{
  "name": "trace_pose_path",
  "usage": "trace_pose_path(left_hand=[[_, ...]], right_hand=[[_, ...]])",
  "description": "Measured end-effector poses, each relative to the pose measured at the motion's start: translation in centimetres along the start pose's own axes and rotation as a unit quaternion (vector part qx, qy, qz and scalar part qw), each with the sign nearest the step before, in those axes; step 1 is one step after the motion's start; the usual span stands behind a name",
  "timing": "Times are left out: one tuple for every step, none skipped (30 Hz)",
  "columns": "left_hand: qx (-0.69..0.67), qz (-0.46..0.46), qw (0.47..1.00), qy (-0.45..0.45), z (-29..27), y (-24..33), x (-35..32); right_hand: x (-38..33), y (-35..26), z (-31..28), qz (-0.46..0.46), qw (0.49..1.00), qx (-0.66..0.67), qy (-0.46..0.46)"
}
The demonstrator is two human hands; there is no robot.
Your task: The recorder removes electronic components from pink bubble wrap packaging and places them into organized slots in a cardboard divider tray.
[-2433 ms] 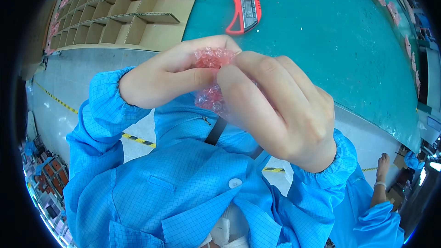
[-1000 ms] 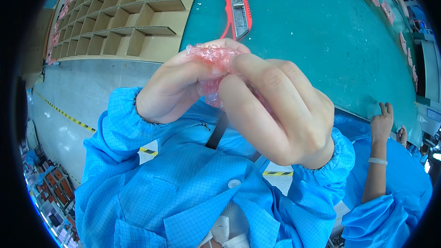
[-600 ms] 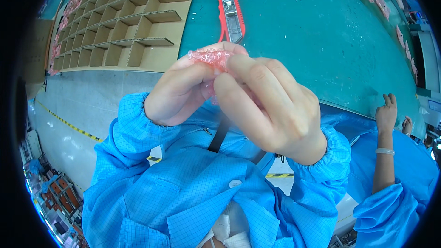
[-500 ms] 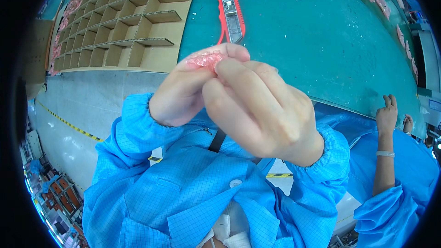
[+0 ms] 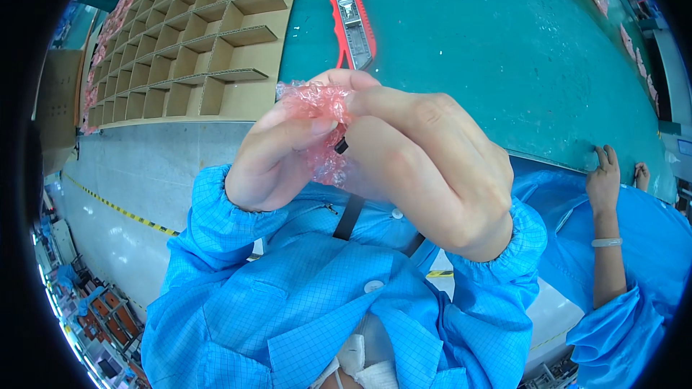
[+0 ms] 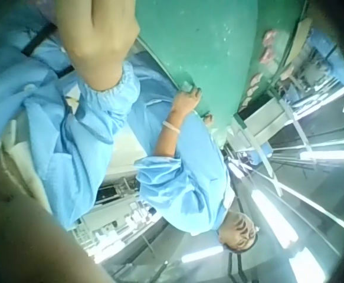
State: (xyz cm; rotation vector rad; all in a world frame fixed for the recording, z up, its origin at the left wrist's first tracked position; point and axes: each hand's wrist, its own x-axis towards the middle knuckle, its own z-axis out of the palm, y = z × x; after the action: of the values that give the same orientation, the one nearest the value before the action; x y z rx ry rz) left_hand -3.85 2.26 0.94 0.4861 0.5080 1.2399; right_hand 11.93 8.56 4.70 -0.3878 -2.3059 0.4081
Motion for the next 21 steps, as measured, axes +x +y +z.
trace_pose_path(left_hand=[[-0.003, 0.001, 1.0, -0.002, 0.1, -0.1, 0.0], [-0.005, 0.003, 1.0, -0.003, 0.1, -0.1, 0.1], [-0.005, 0.003, 1.0, -0.004, 0.2, -0.2, 0.2], [-0.006, 0.01, 1.0, -0.001, 0.3, -0.3, 0.4], [-0.006, 0.016, 1.0, 0.001, 0.4, -0.4, 0.5], [-0.006, 0.016, 1.0, 0.001, 0.5, -0.5, 0.6], [-0.034, 0.021, 0.999, -0.004, 0.6, -0.5, 0.6], [-0.062, 0.026, 0.998, -0.009, 0.7, -0.5, 0.7], [-0.062, 0.027, 0.998, -0.008, 0.6, -0.5, 0.7], [-0.042, 0.028, 0.998, -0.022, 0.5, -0.4, 0.7], [-0.023, 0.028, 0.999, -0.037, 0.4, -0.4, 0.8], [-0.023, 0.027, 0.999, -0.037, 0.5, -0.4, 0.8], [-0.034, 0.028, 0.999, -0.026, 0.5, -0.5, 0.9], [-0.044, 0.03, 0.998, -0.014, 0.5, -0.4, 1.0], [-0.043, 0.03, 0.999, -0.014, 0.7, -0.4, 1.1], [-0.053, 0.047, 0.997, -0.023, 0.9, -0.4, 1.1], [-0.063, 0.063, 0.996, -0.03, 1.1, -0.4, 1.0], [-0.064, 0.063, 0.996, -0.03, 1.1, -0.2, 0.9], [-0.072, 0.055, 0.995, -0.032, 1.1, 0.0, 0.6], [-0.08, 0.048, 0.995, -0.036, 1.0, 0.1, 0.5], [-0.08, 0.048, 0.995, -0.035, 1.1, 0.2, 0.4]], right_hand=[[-0.1, 0.1, -0.1, 0.001, 1.0, 0.0, 0.0], [-0.2, 0.2, -0.2, -0.002, 1.0, -0.002, -0.003], [-0.3, 0.3, -0.2, -0.006, 1.0, -0.004, -0.007], [-0.3, 0.3, -0.2, -0.006, 1.0, -0.004, -0.007], [-0.4, 0.3, -0.1, -0.004, 1.0, -0.005, -0.002], [-0.4, 0.3, 0.0, -0.003, 1.0, -0.006, 0.003], [-0.4, 0.2, 0.0, -0.004, 1.0, -0.006, 0.003], [-0.5, 0.1, 0.1, -0.005, 1.0, -0.013, 0.0], [-0.5, 0.1, 0.3, -0.006, 1.0, -0.019, -0.003], [-0.5, 0.0, 0.5, -0.007, 1.0, -0.019, -0.003], [-0.4, -0.1, 0.7, -0.015, 1.0, -0.016, -0.001], [-0.3, -0.1, 0.8, -0.024, 1.0, -0.013, 0.002], [-0.2, 0.0, 0.6, -0.024, 1.0, -0.014, 0.002], [-0.2, 0.3, 0.6, -0.027, 1.0, -0.01, -0.001], [-0.1, 0.5, 0.5, -0.03, 1.0, -0.006, -0.003], [0.0, 0.6, 0.4, -0.03, 1.0, -0.006, -0.003], [0.1, 0.5, 0.2, -0.026, 1.0, 0.005, 0.003], [0.2, 0.5, 0.1, -0.023, 1.0, 0.017, 0.009], [0.2, 0.6, -0.1, -0.022, 1.0, 0.017, 0.009], [0.3, 0.7, -0.3, -0.024, 0.999, 0.032, -0.002], [0.3, 0.8, -0.4, -0.026, 0.998, 0.047, -0.013]])
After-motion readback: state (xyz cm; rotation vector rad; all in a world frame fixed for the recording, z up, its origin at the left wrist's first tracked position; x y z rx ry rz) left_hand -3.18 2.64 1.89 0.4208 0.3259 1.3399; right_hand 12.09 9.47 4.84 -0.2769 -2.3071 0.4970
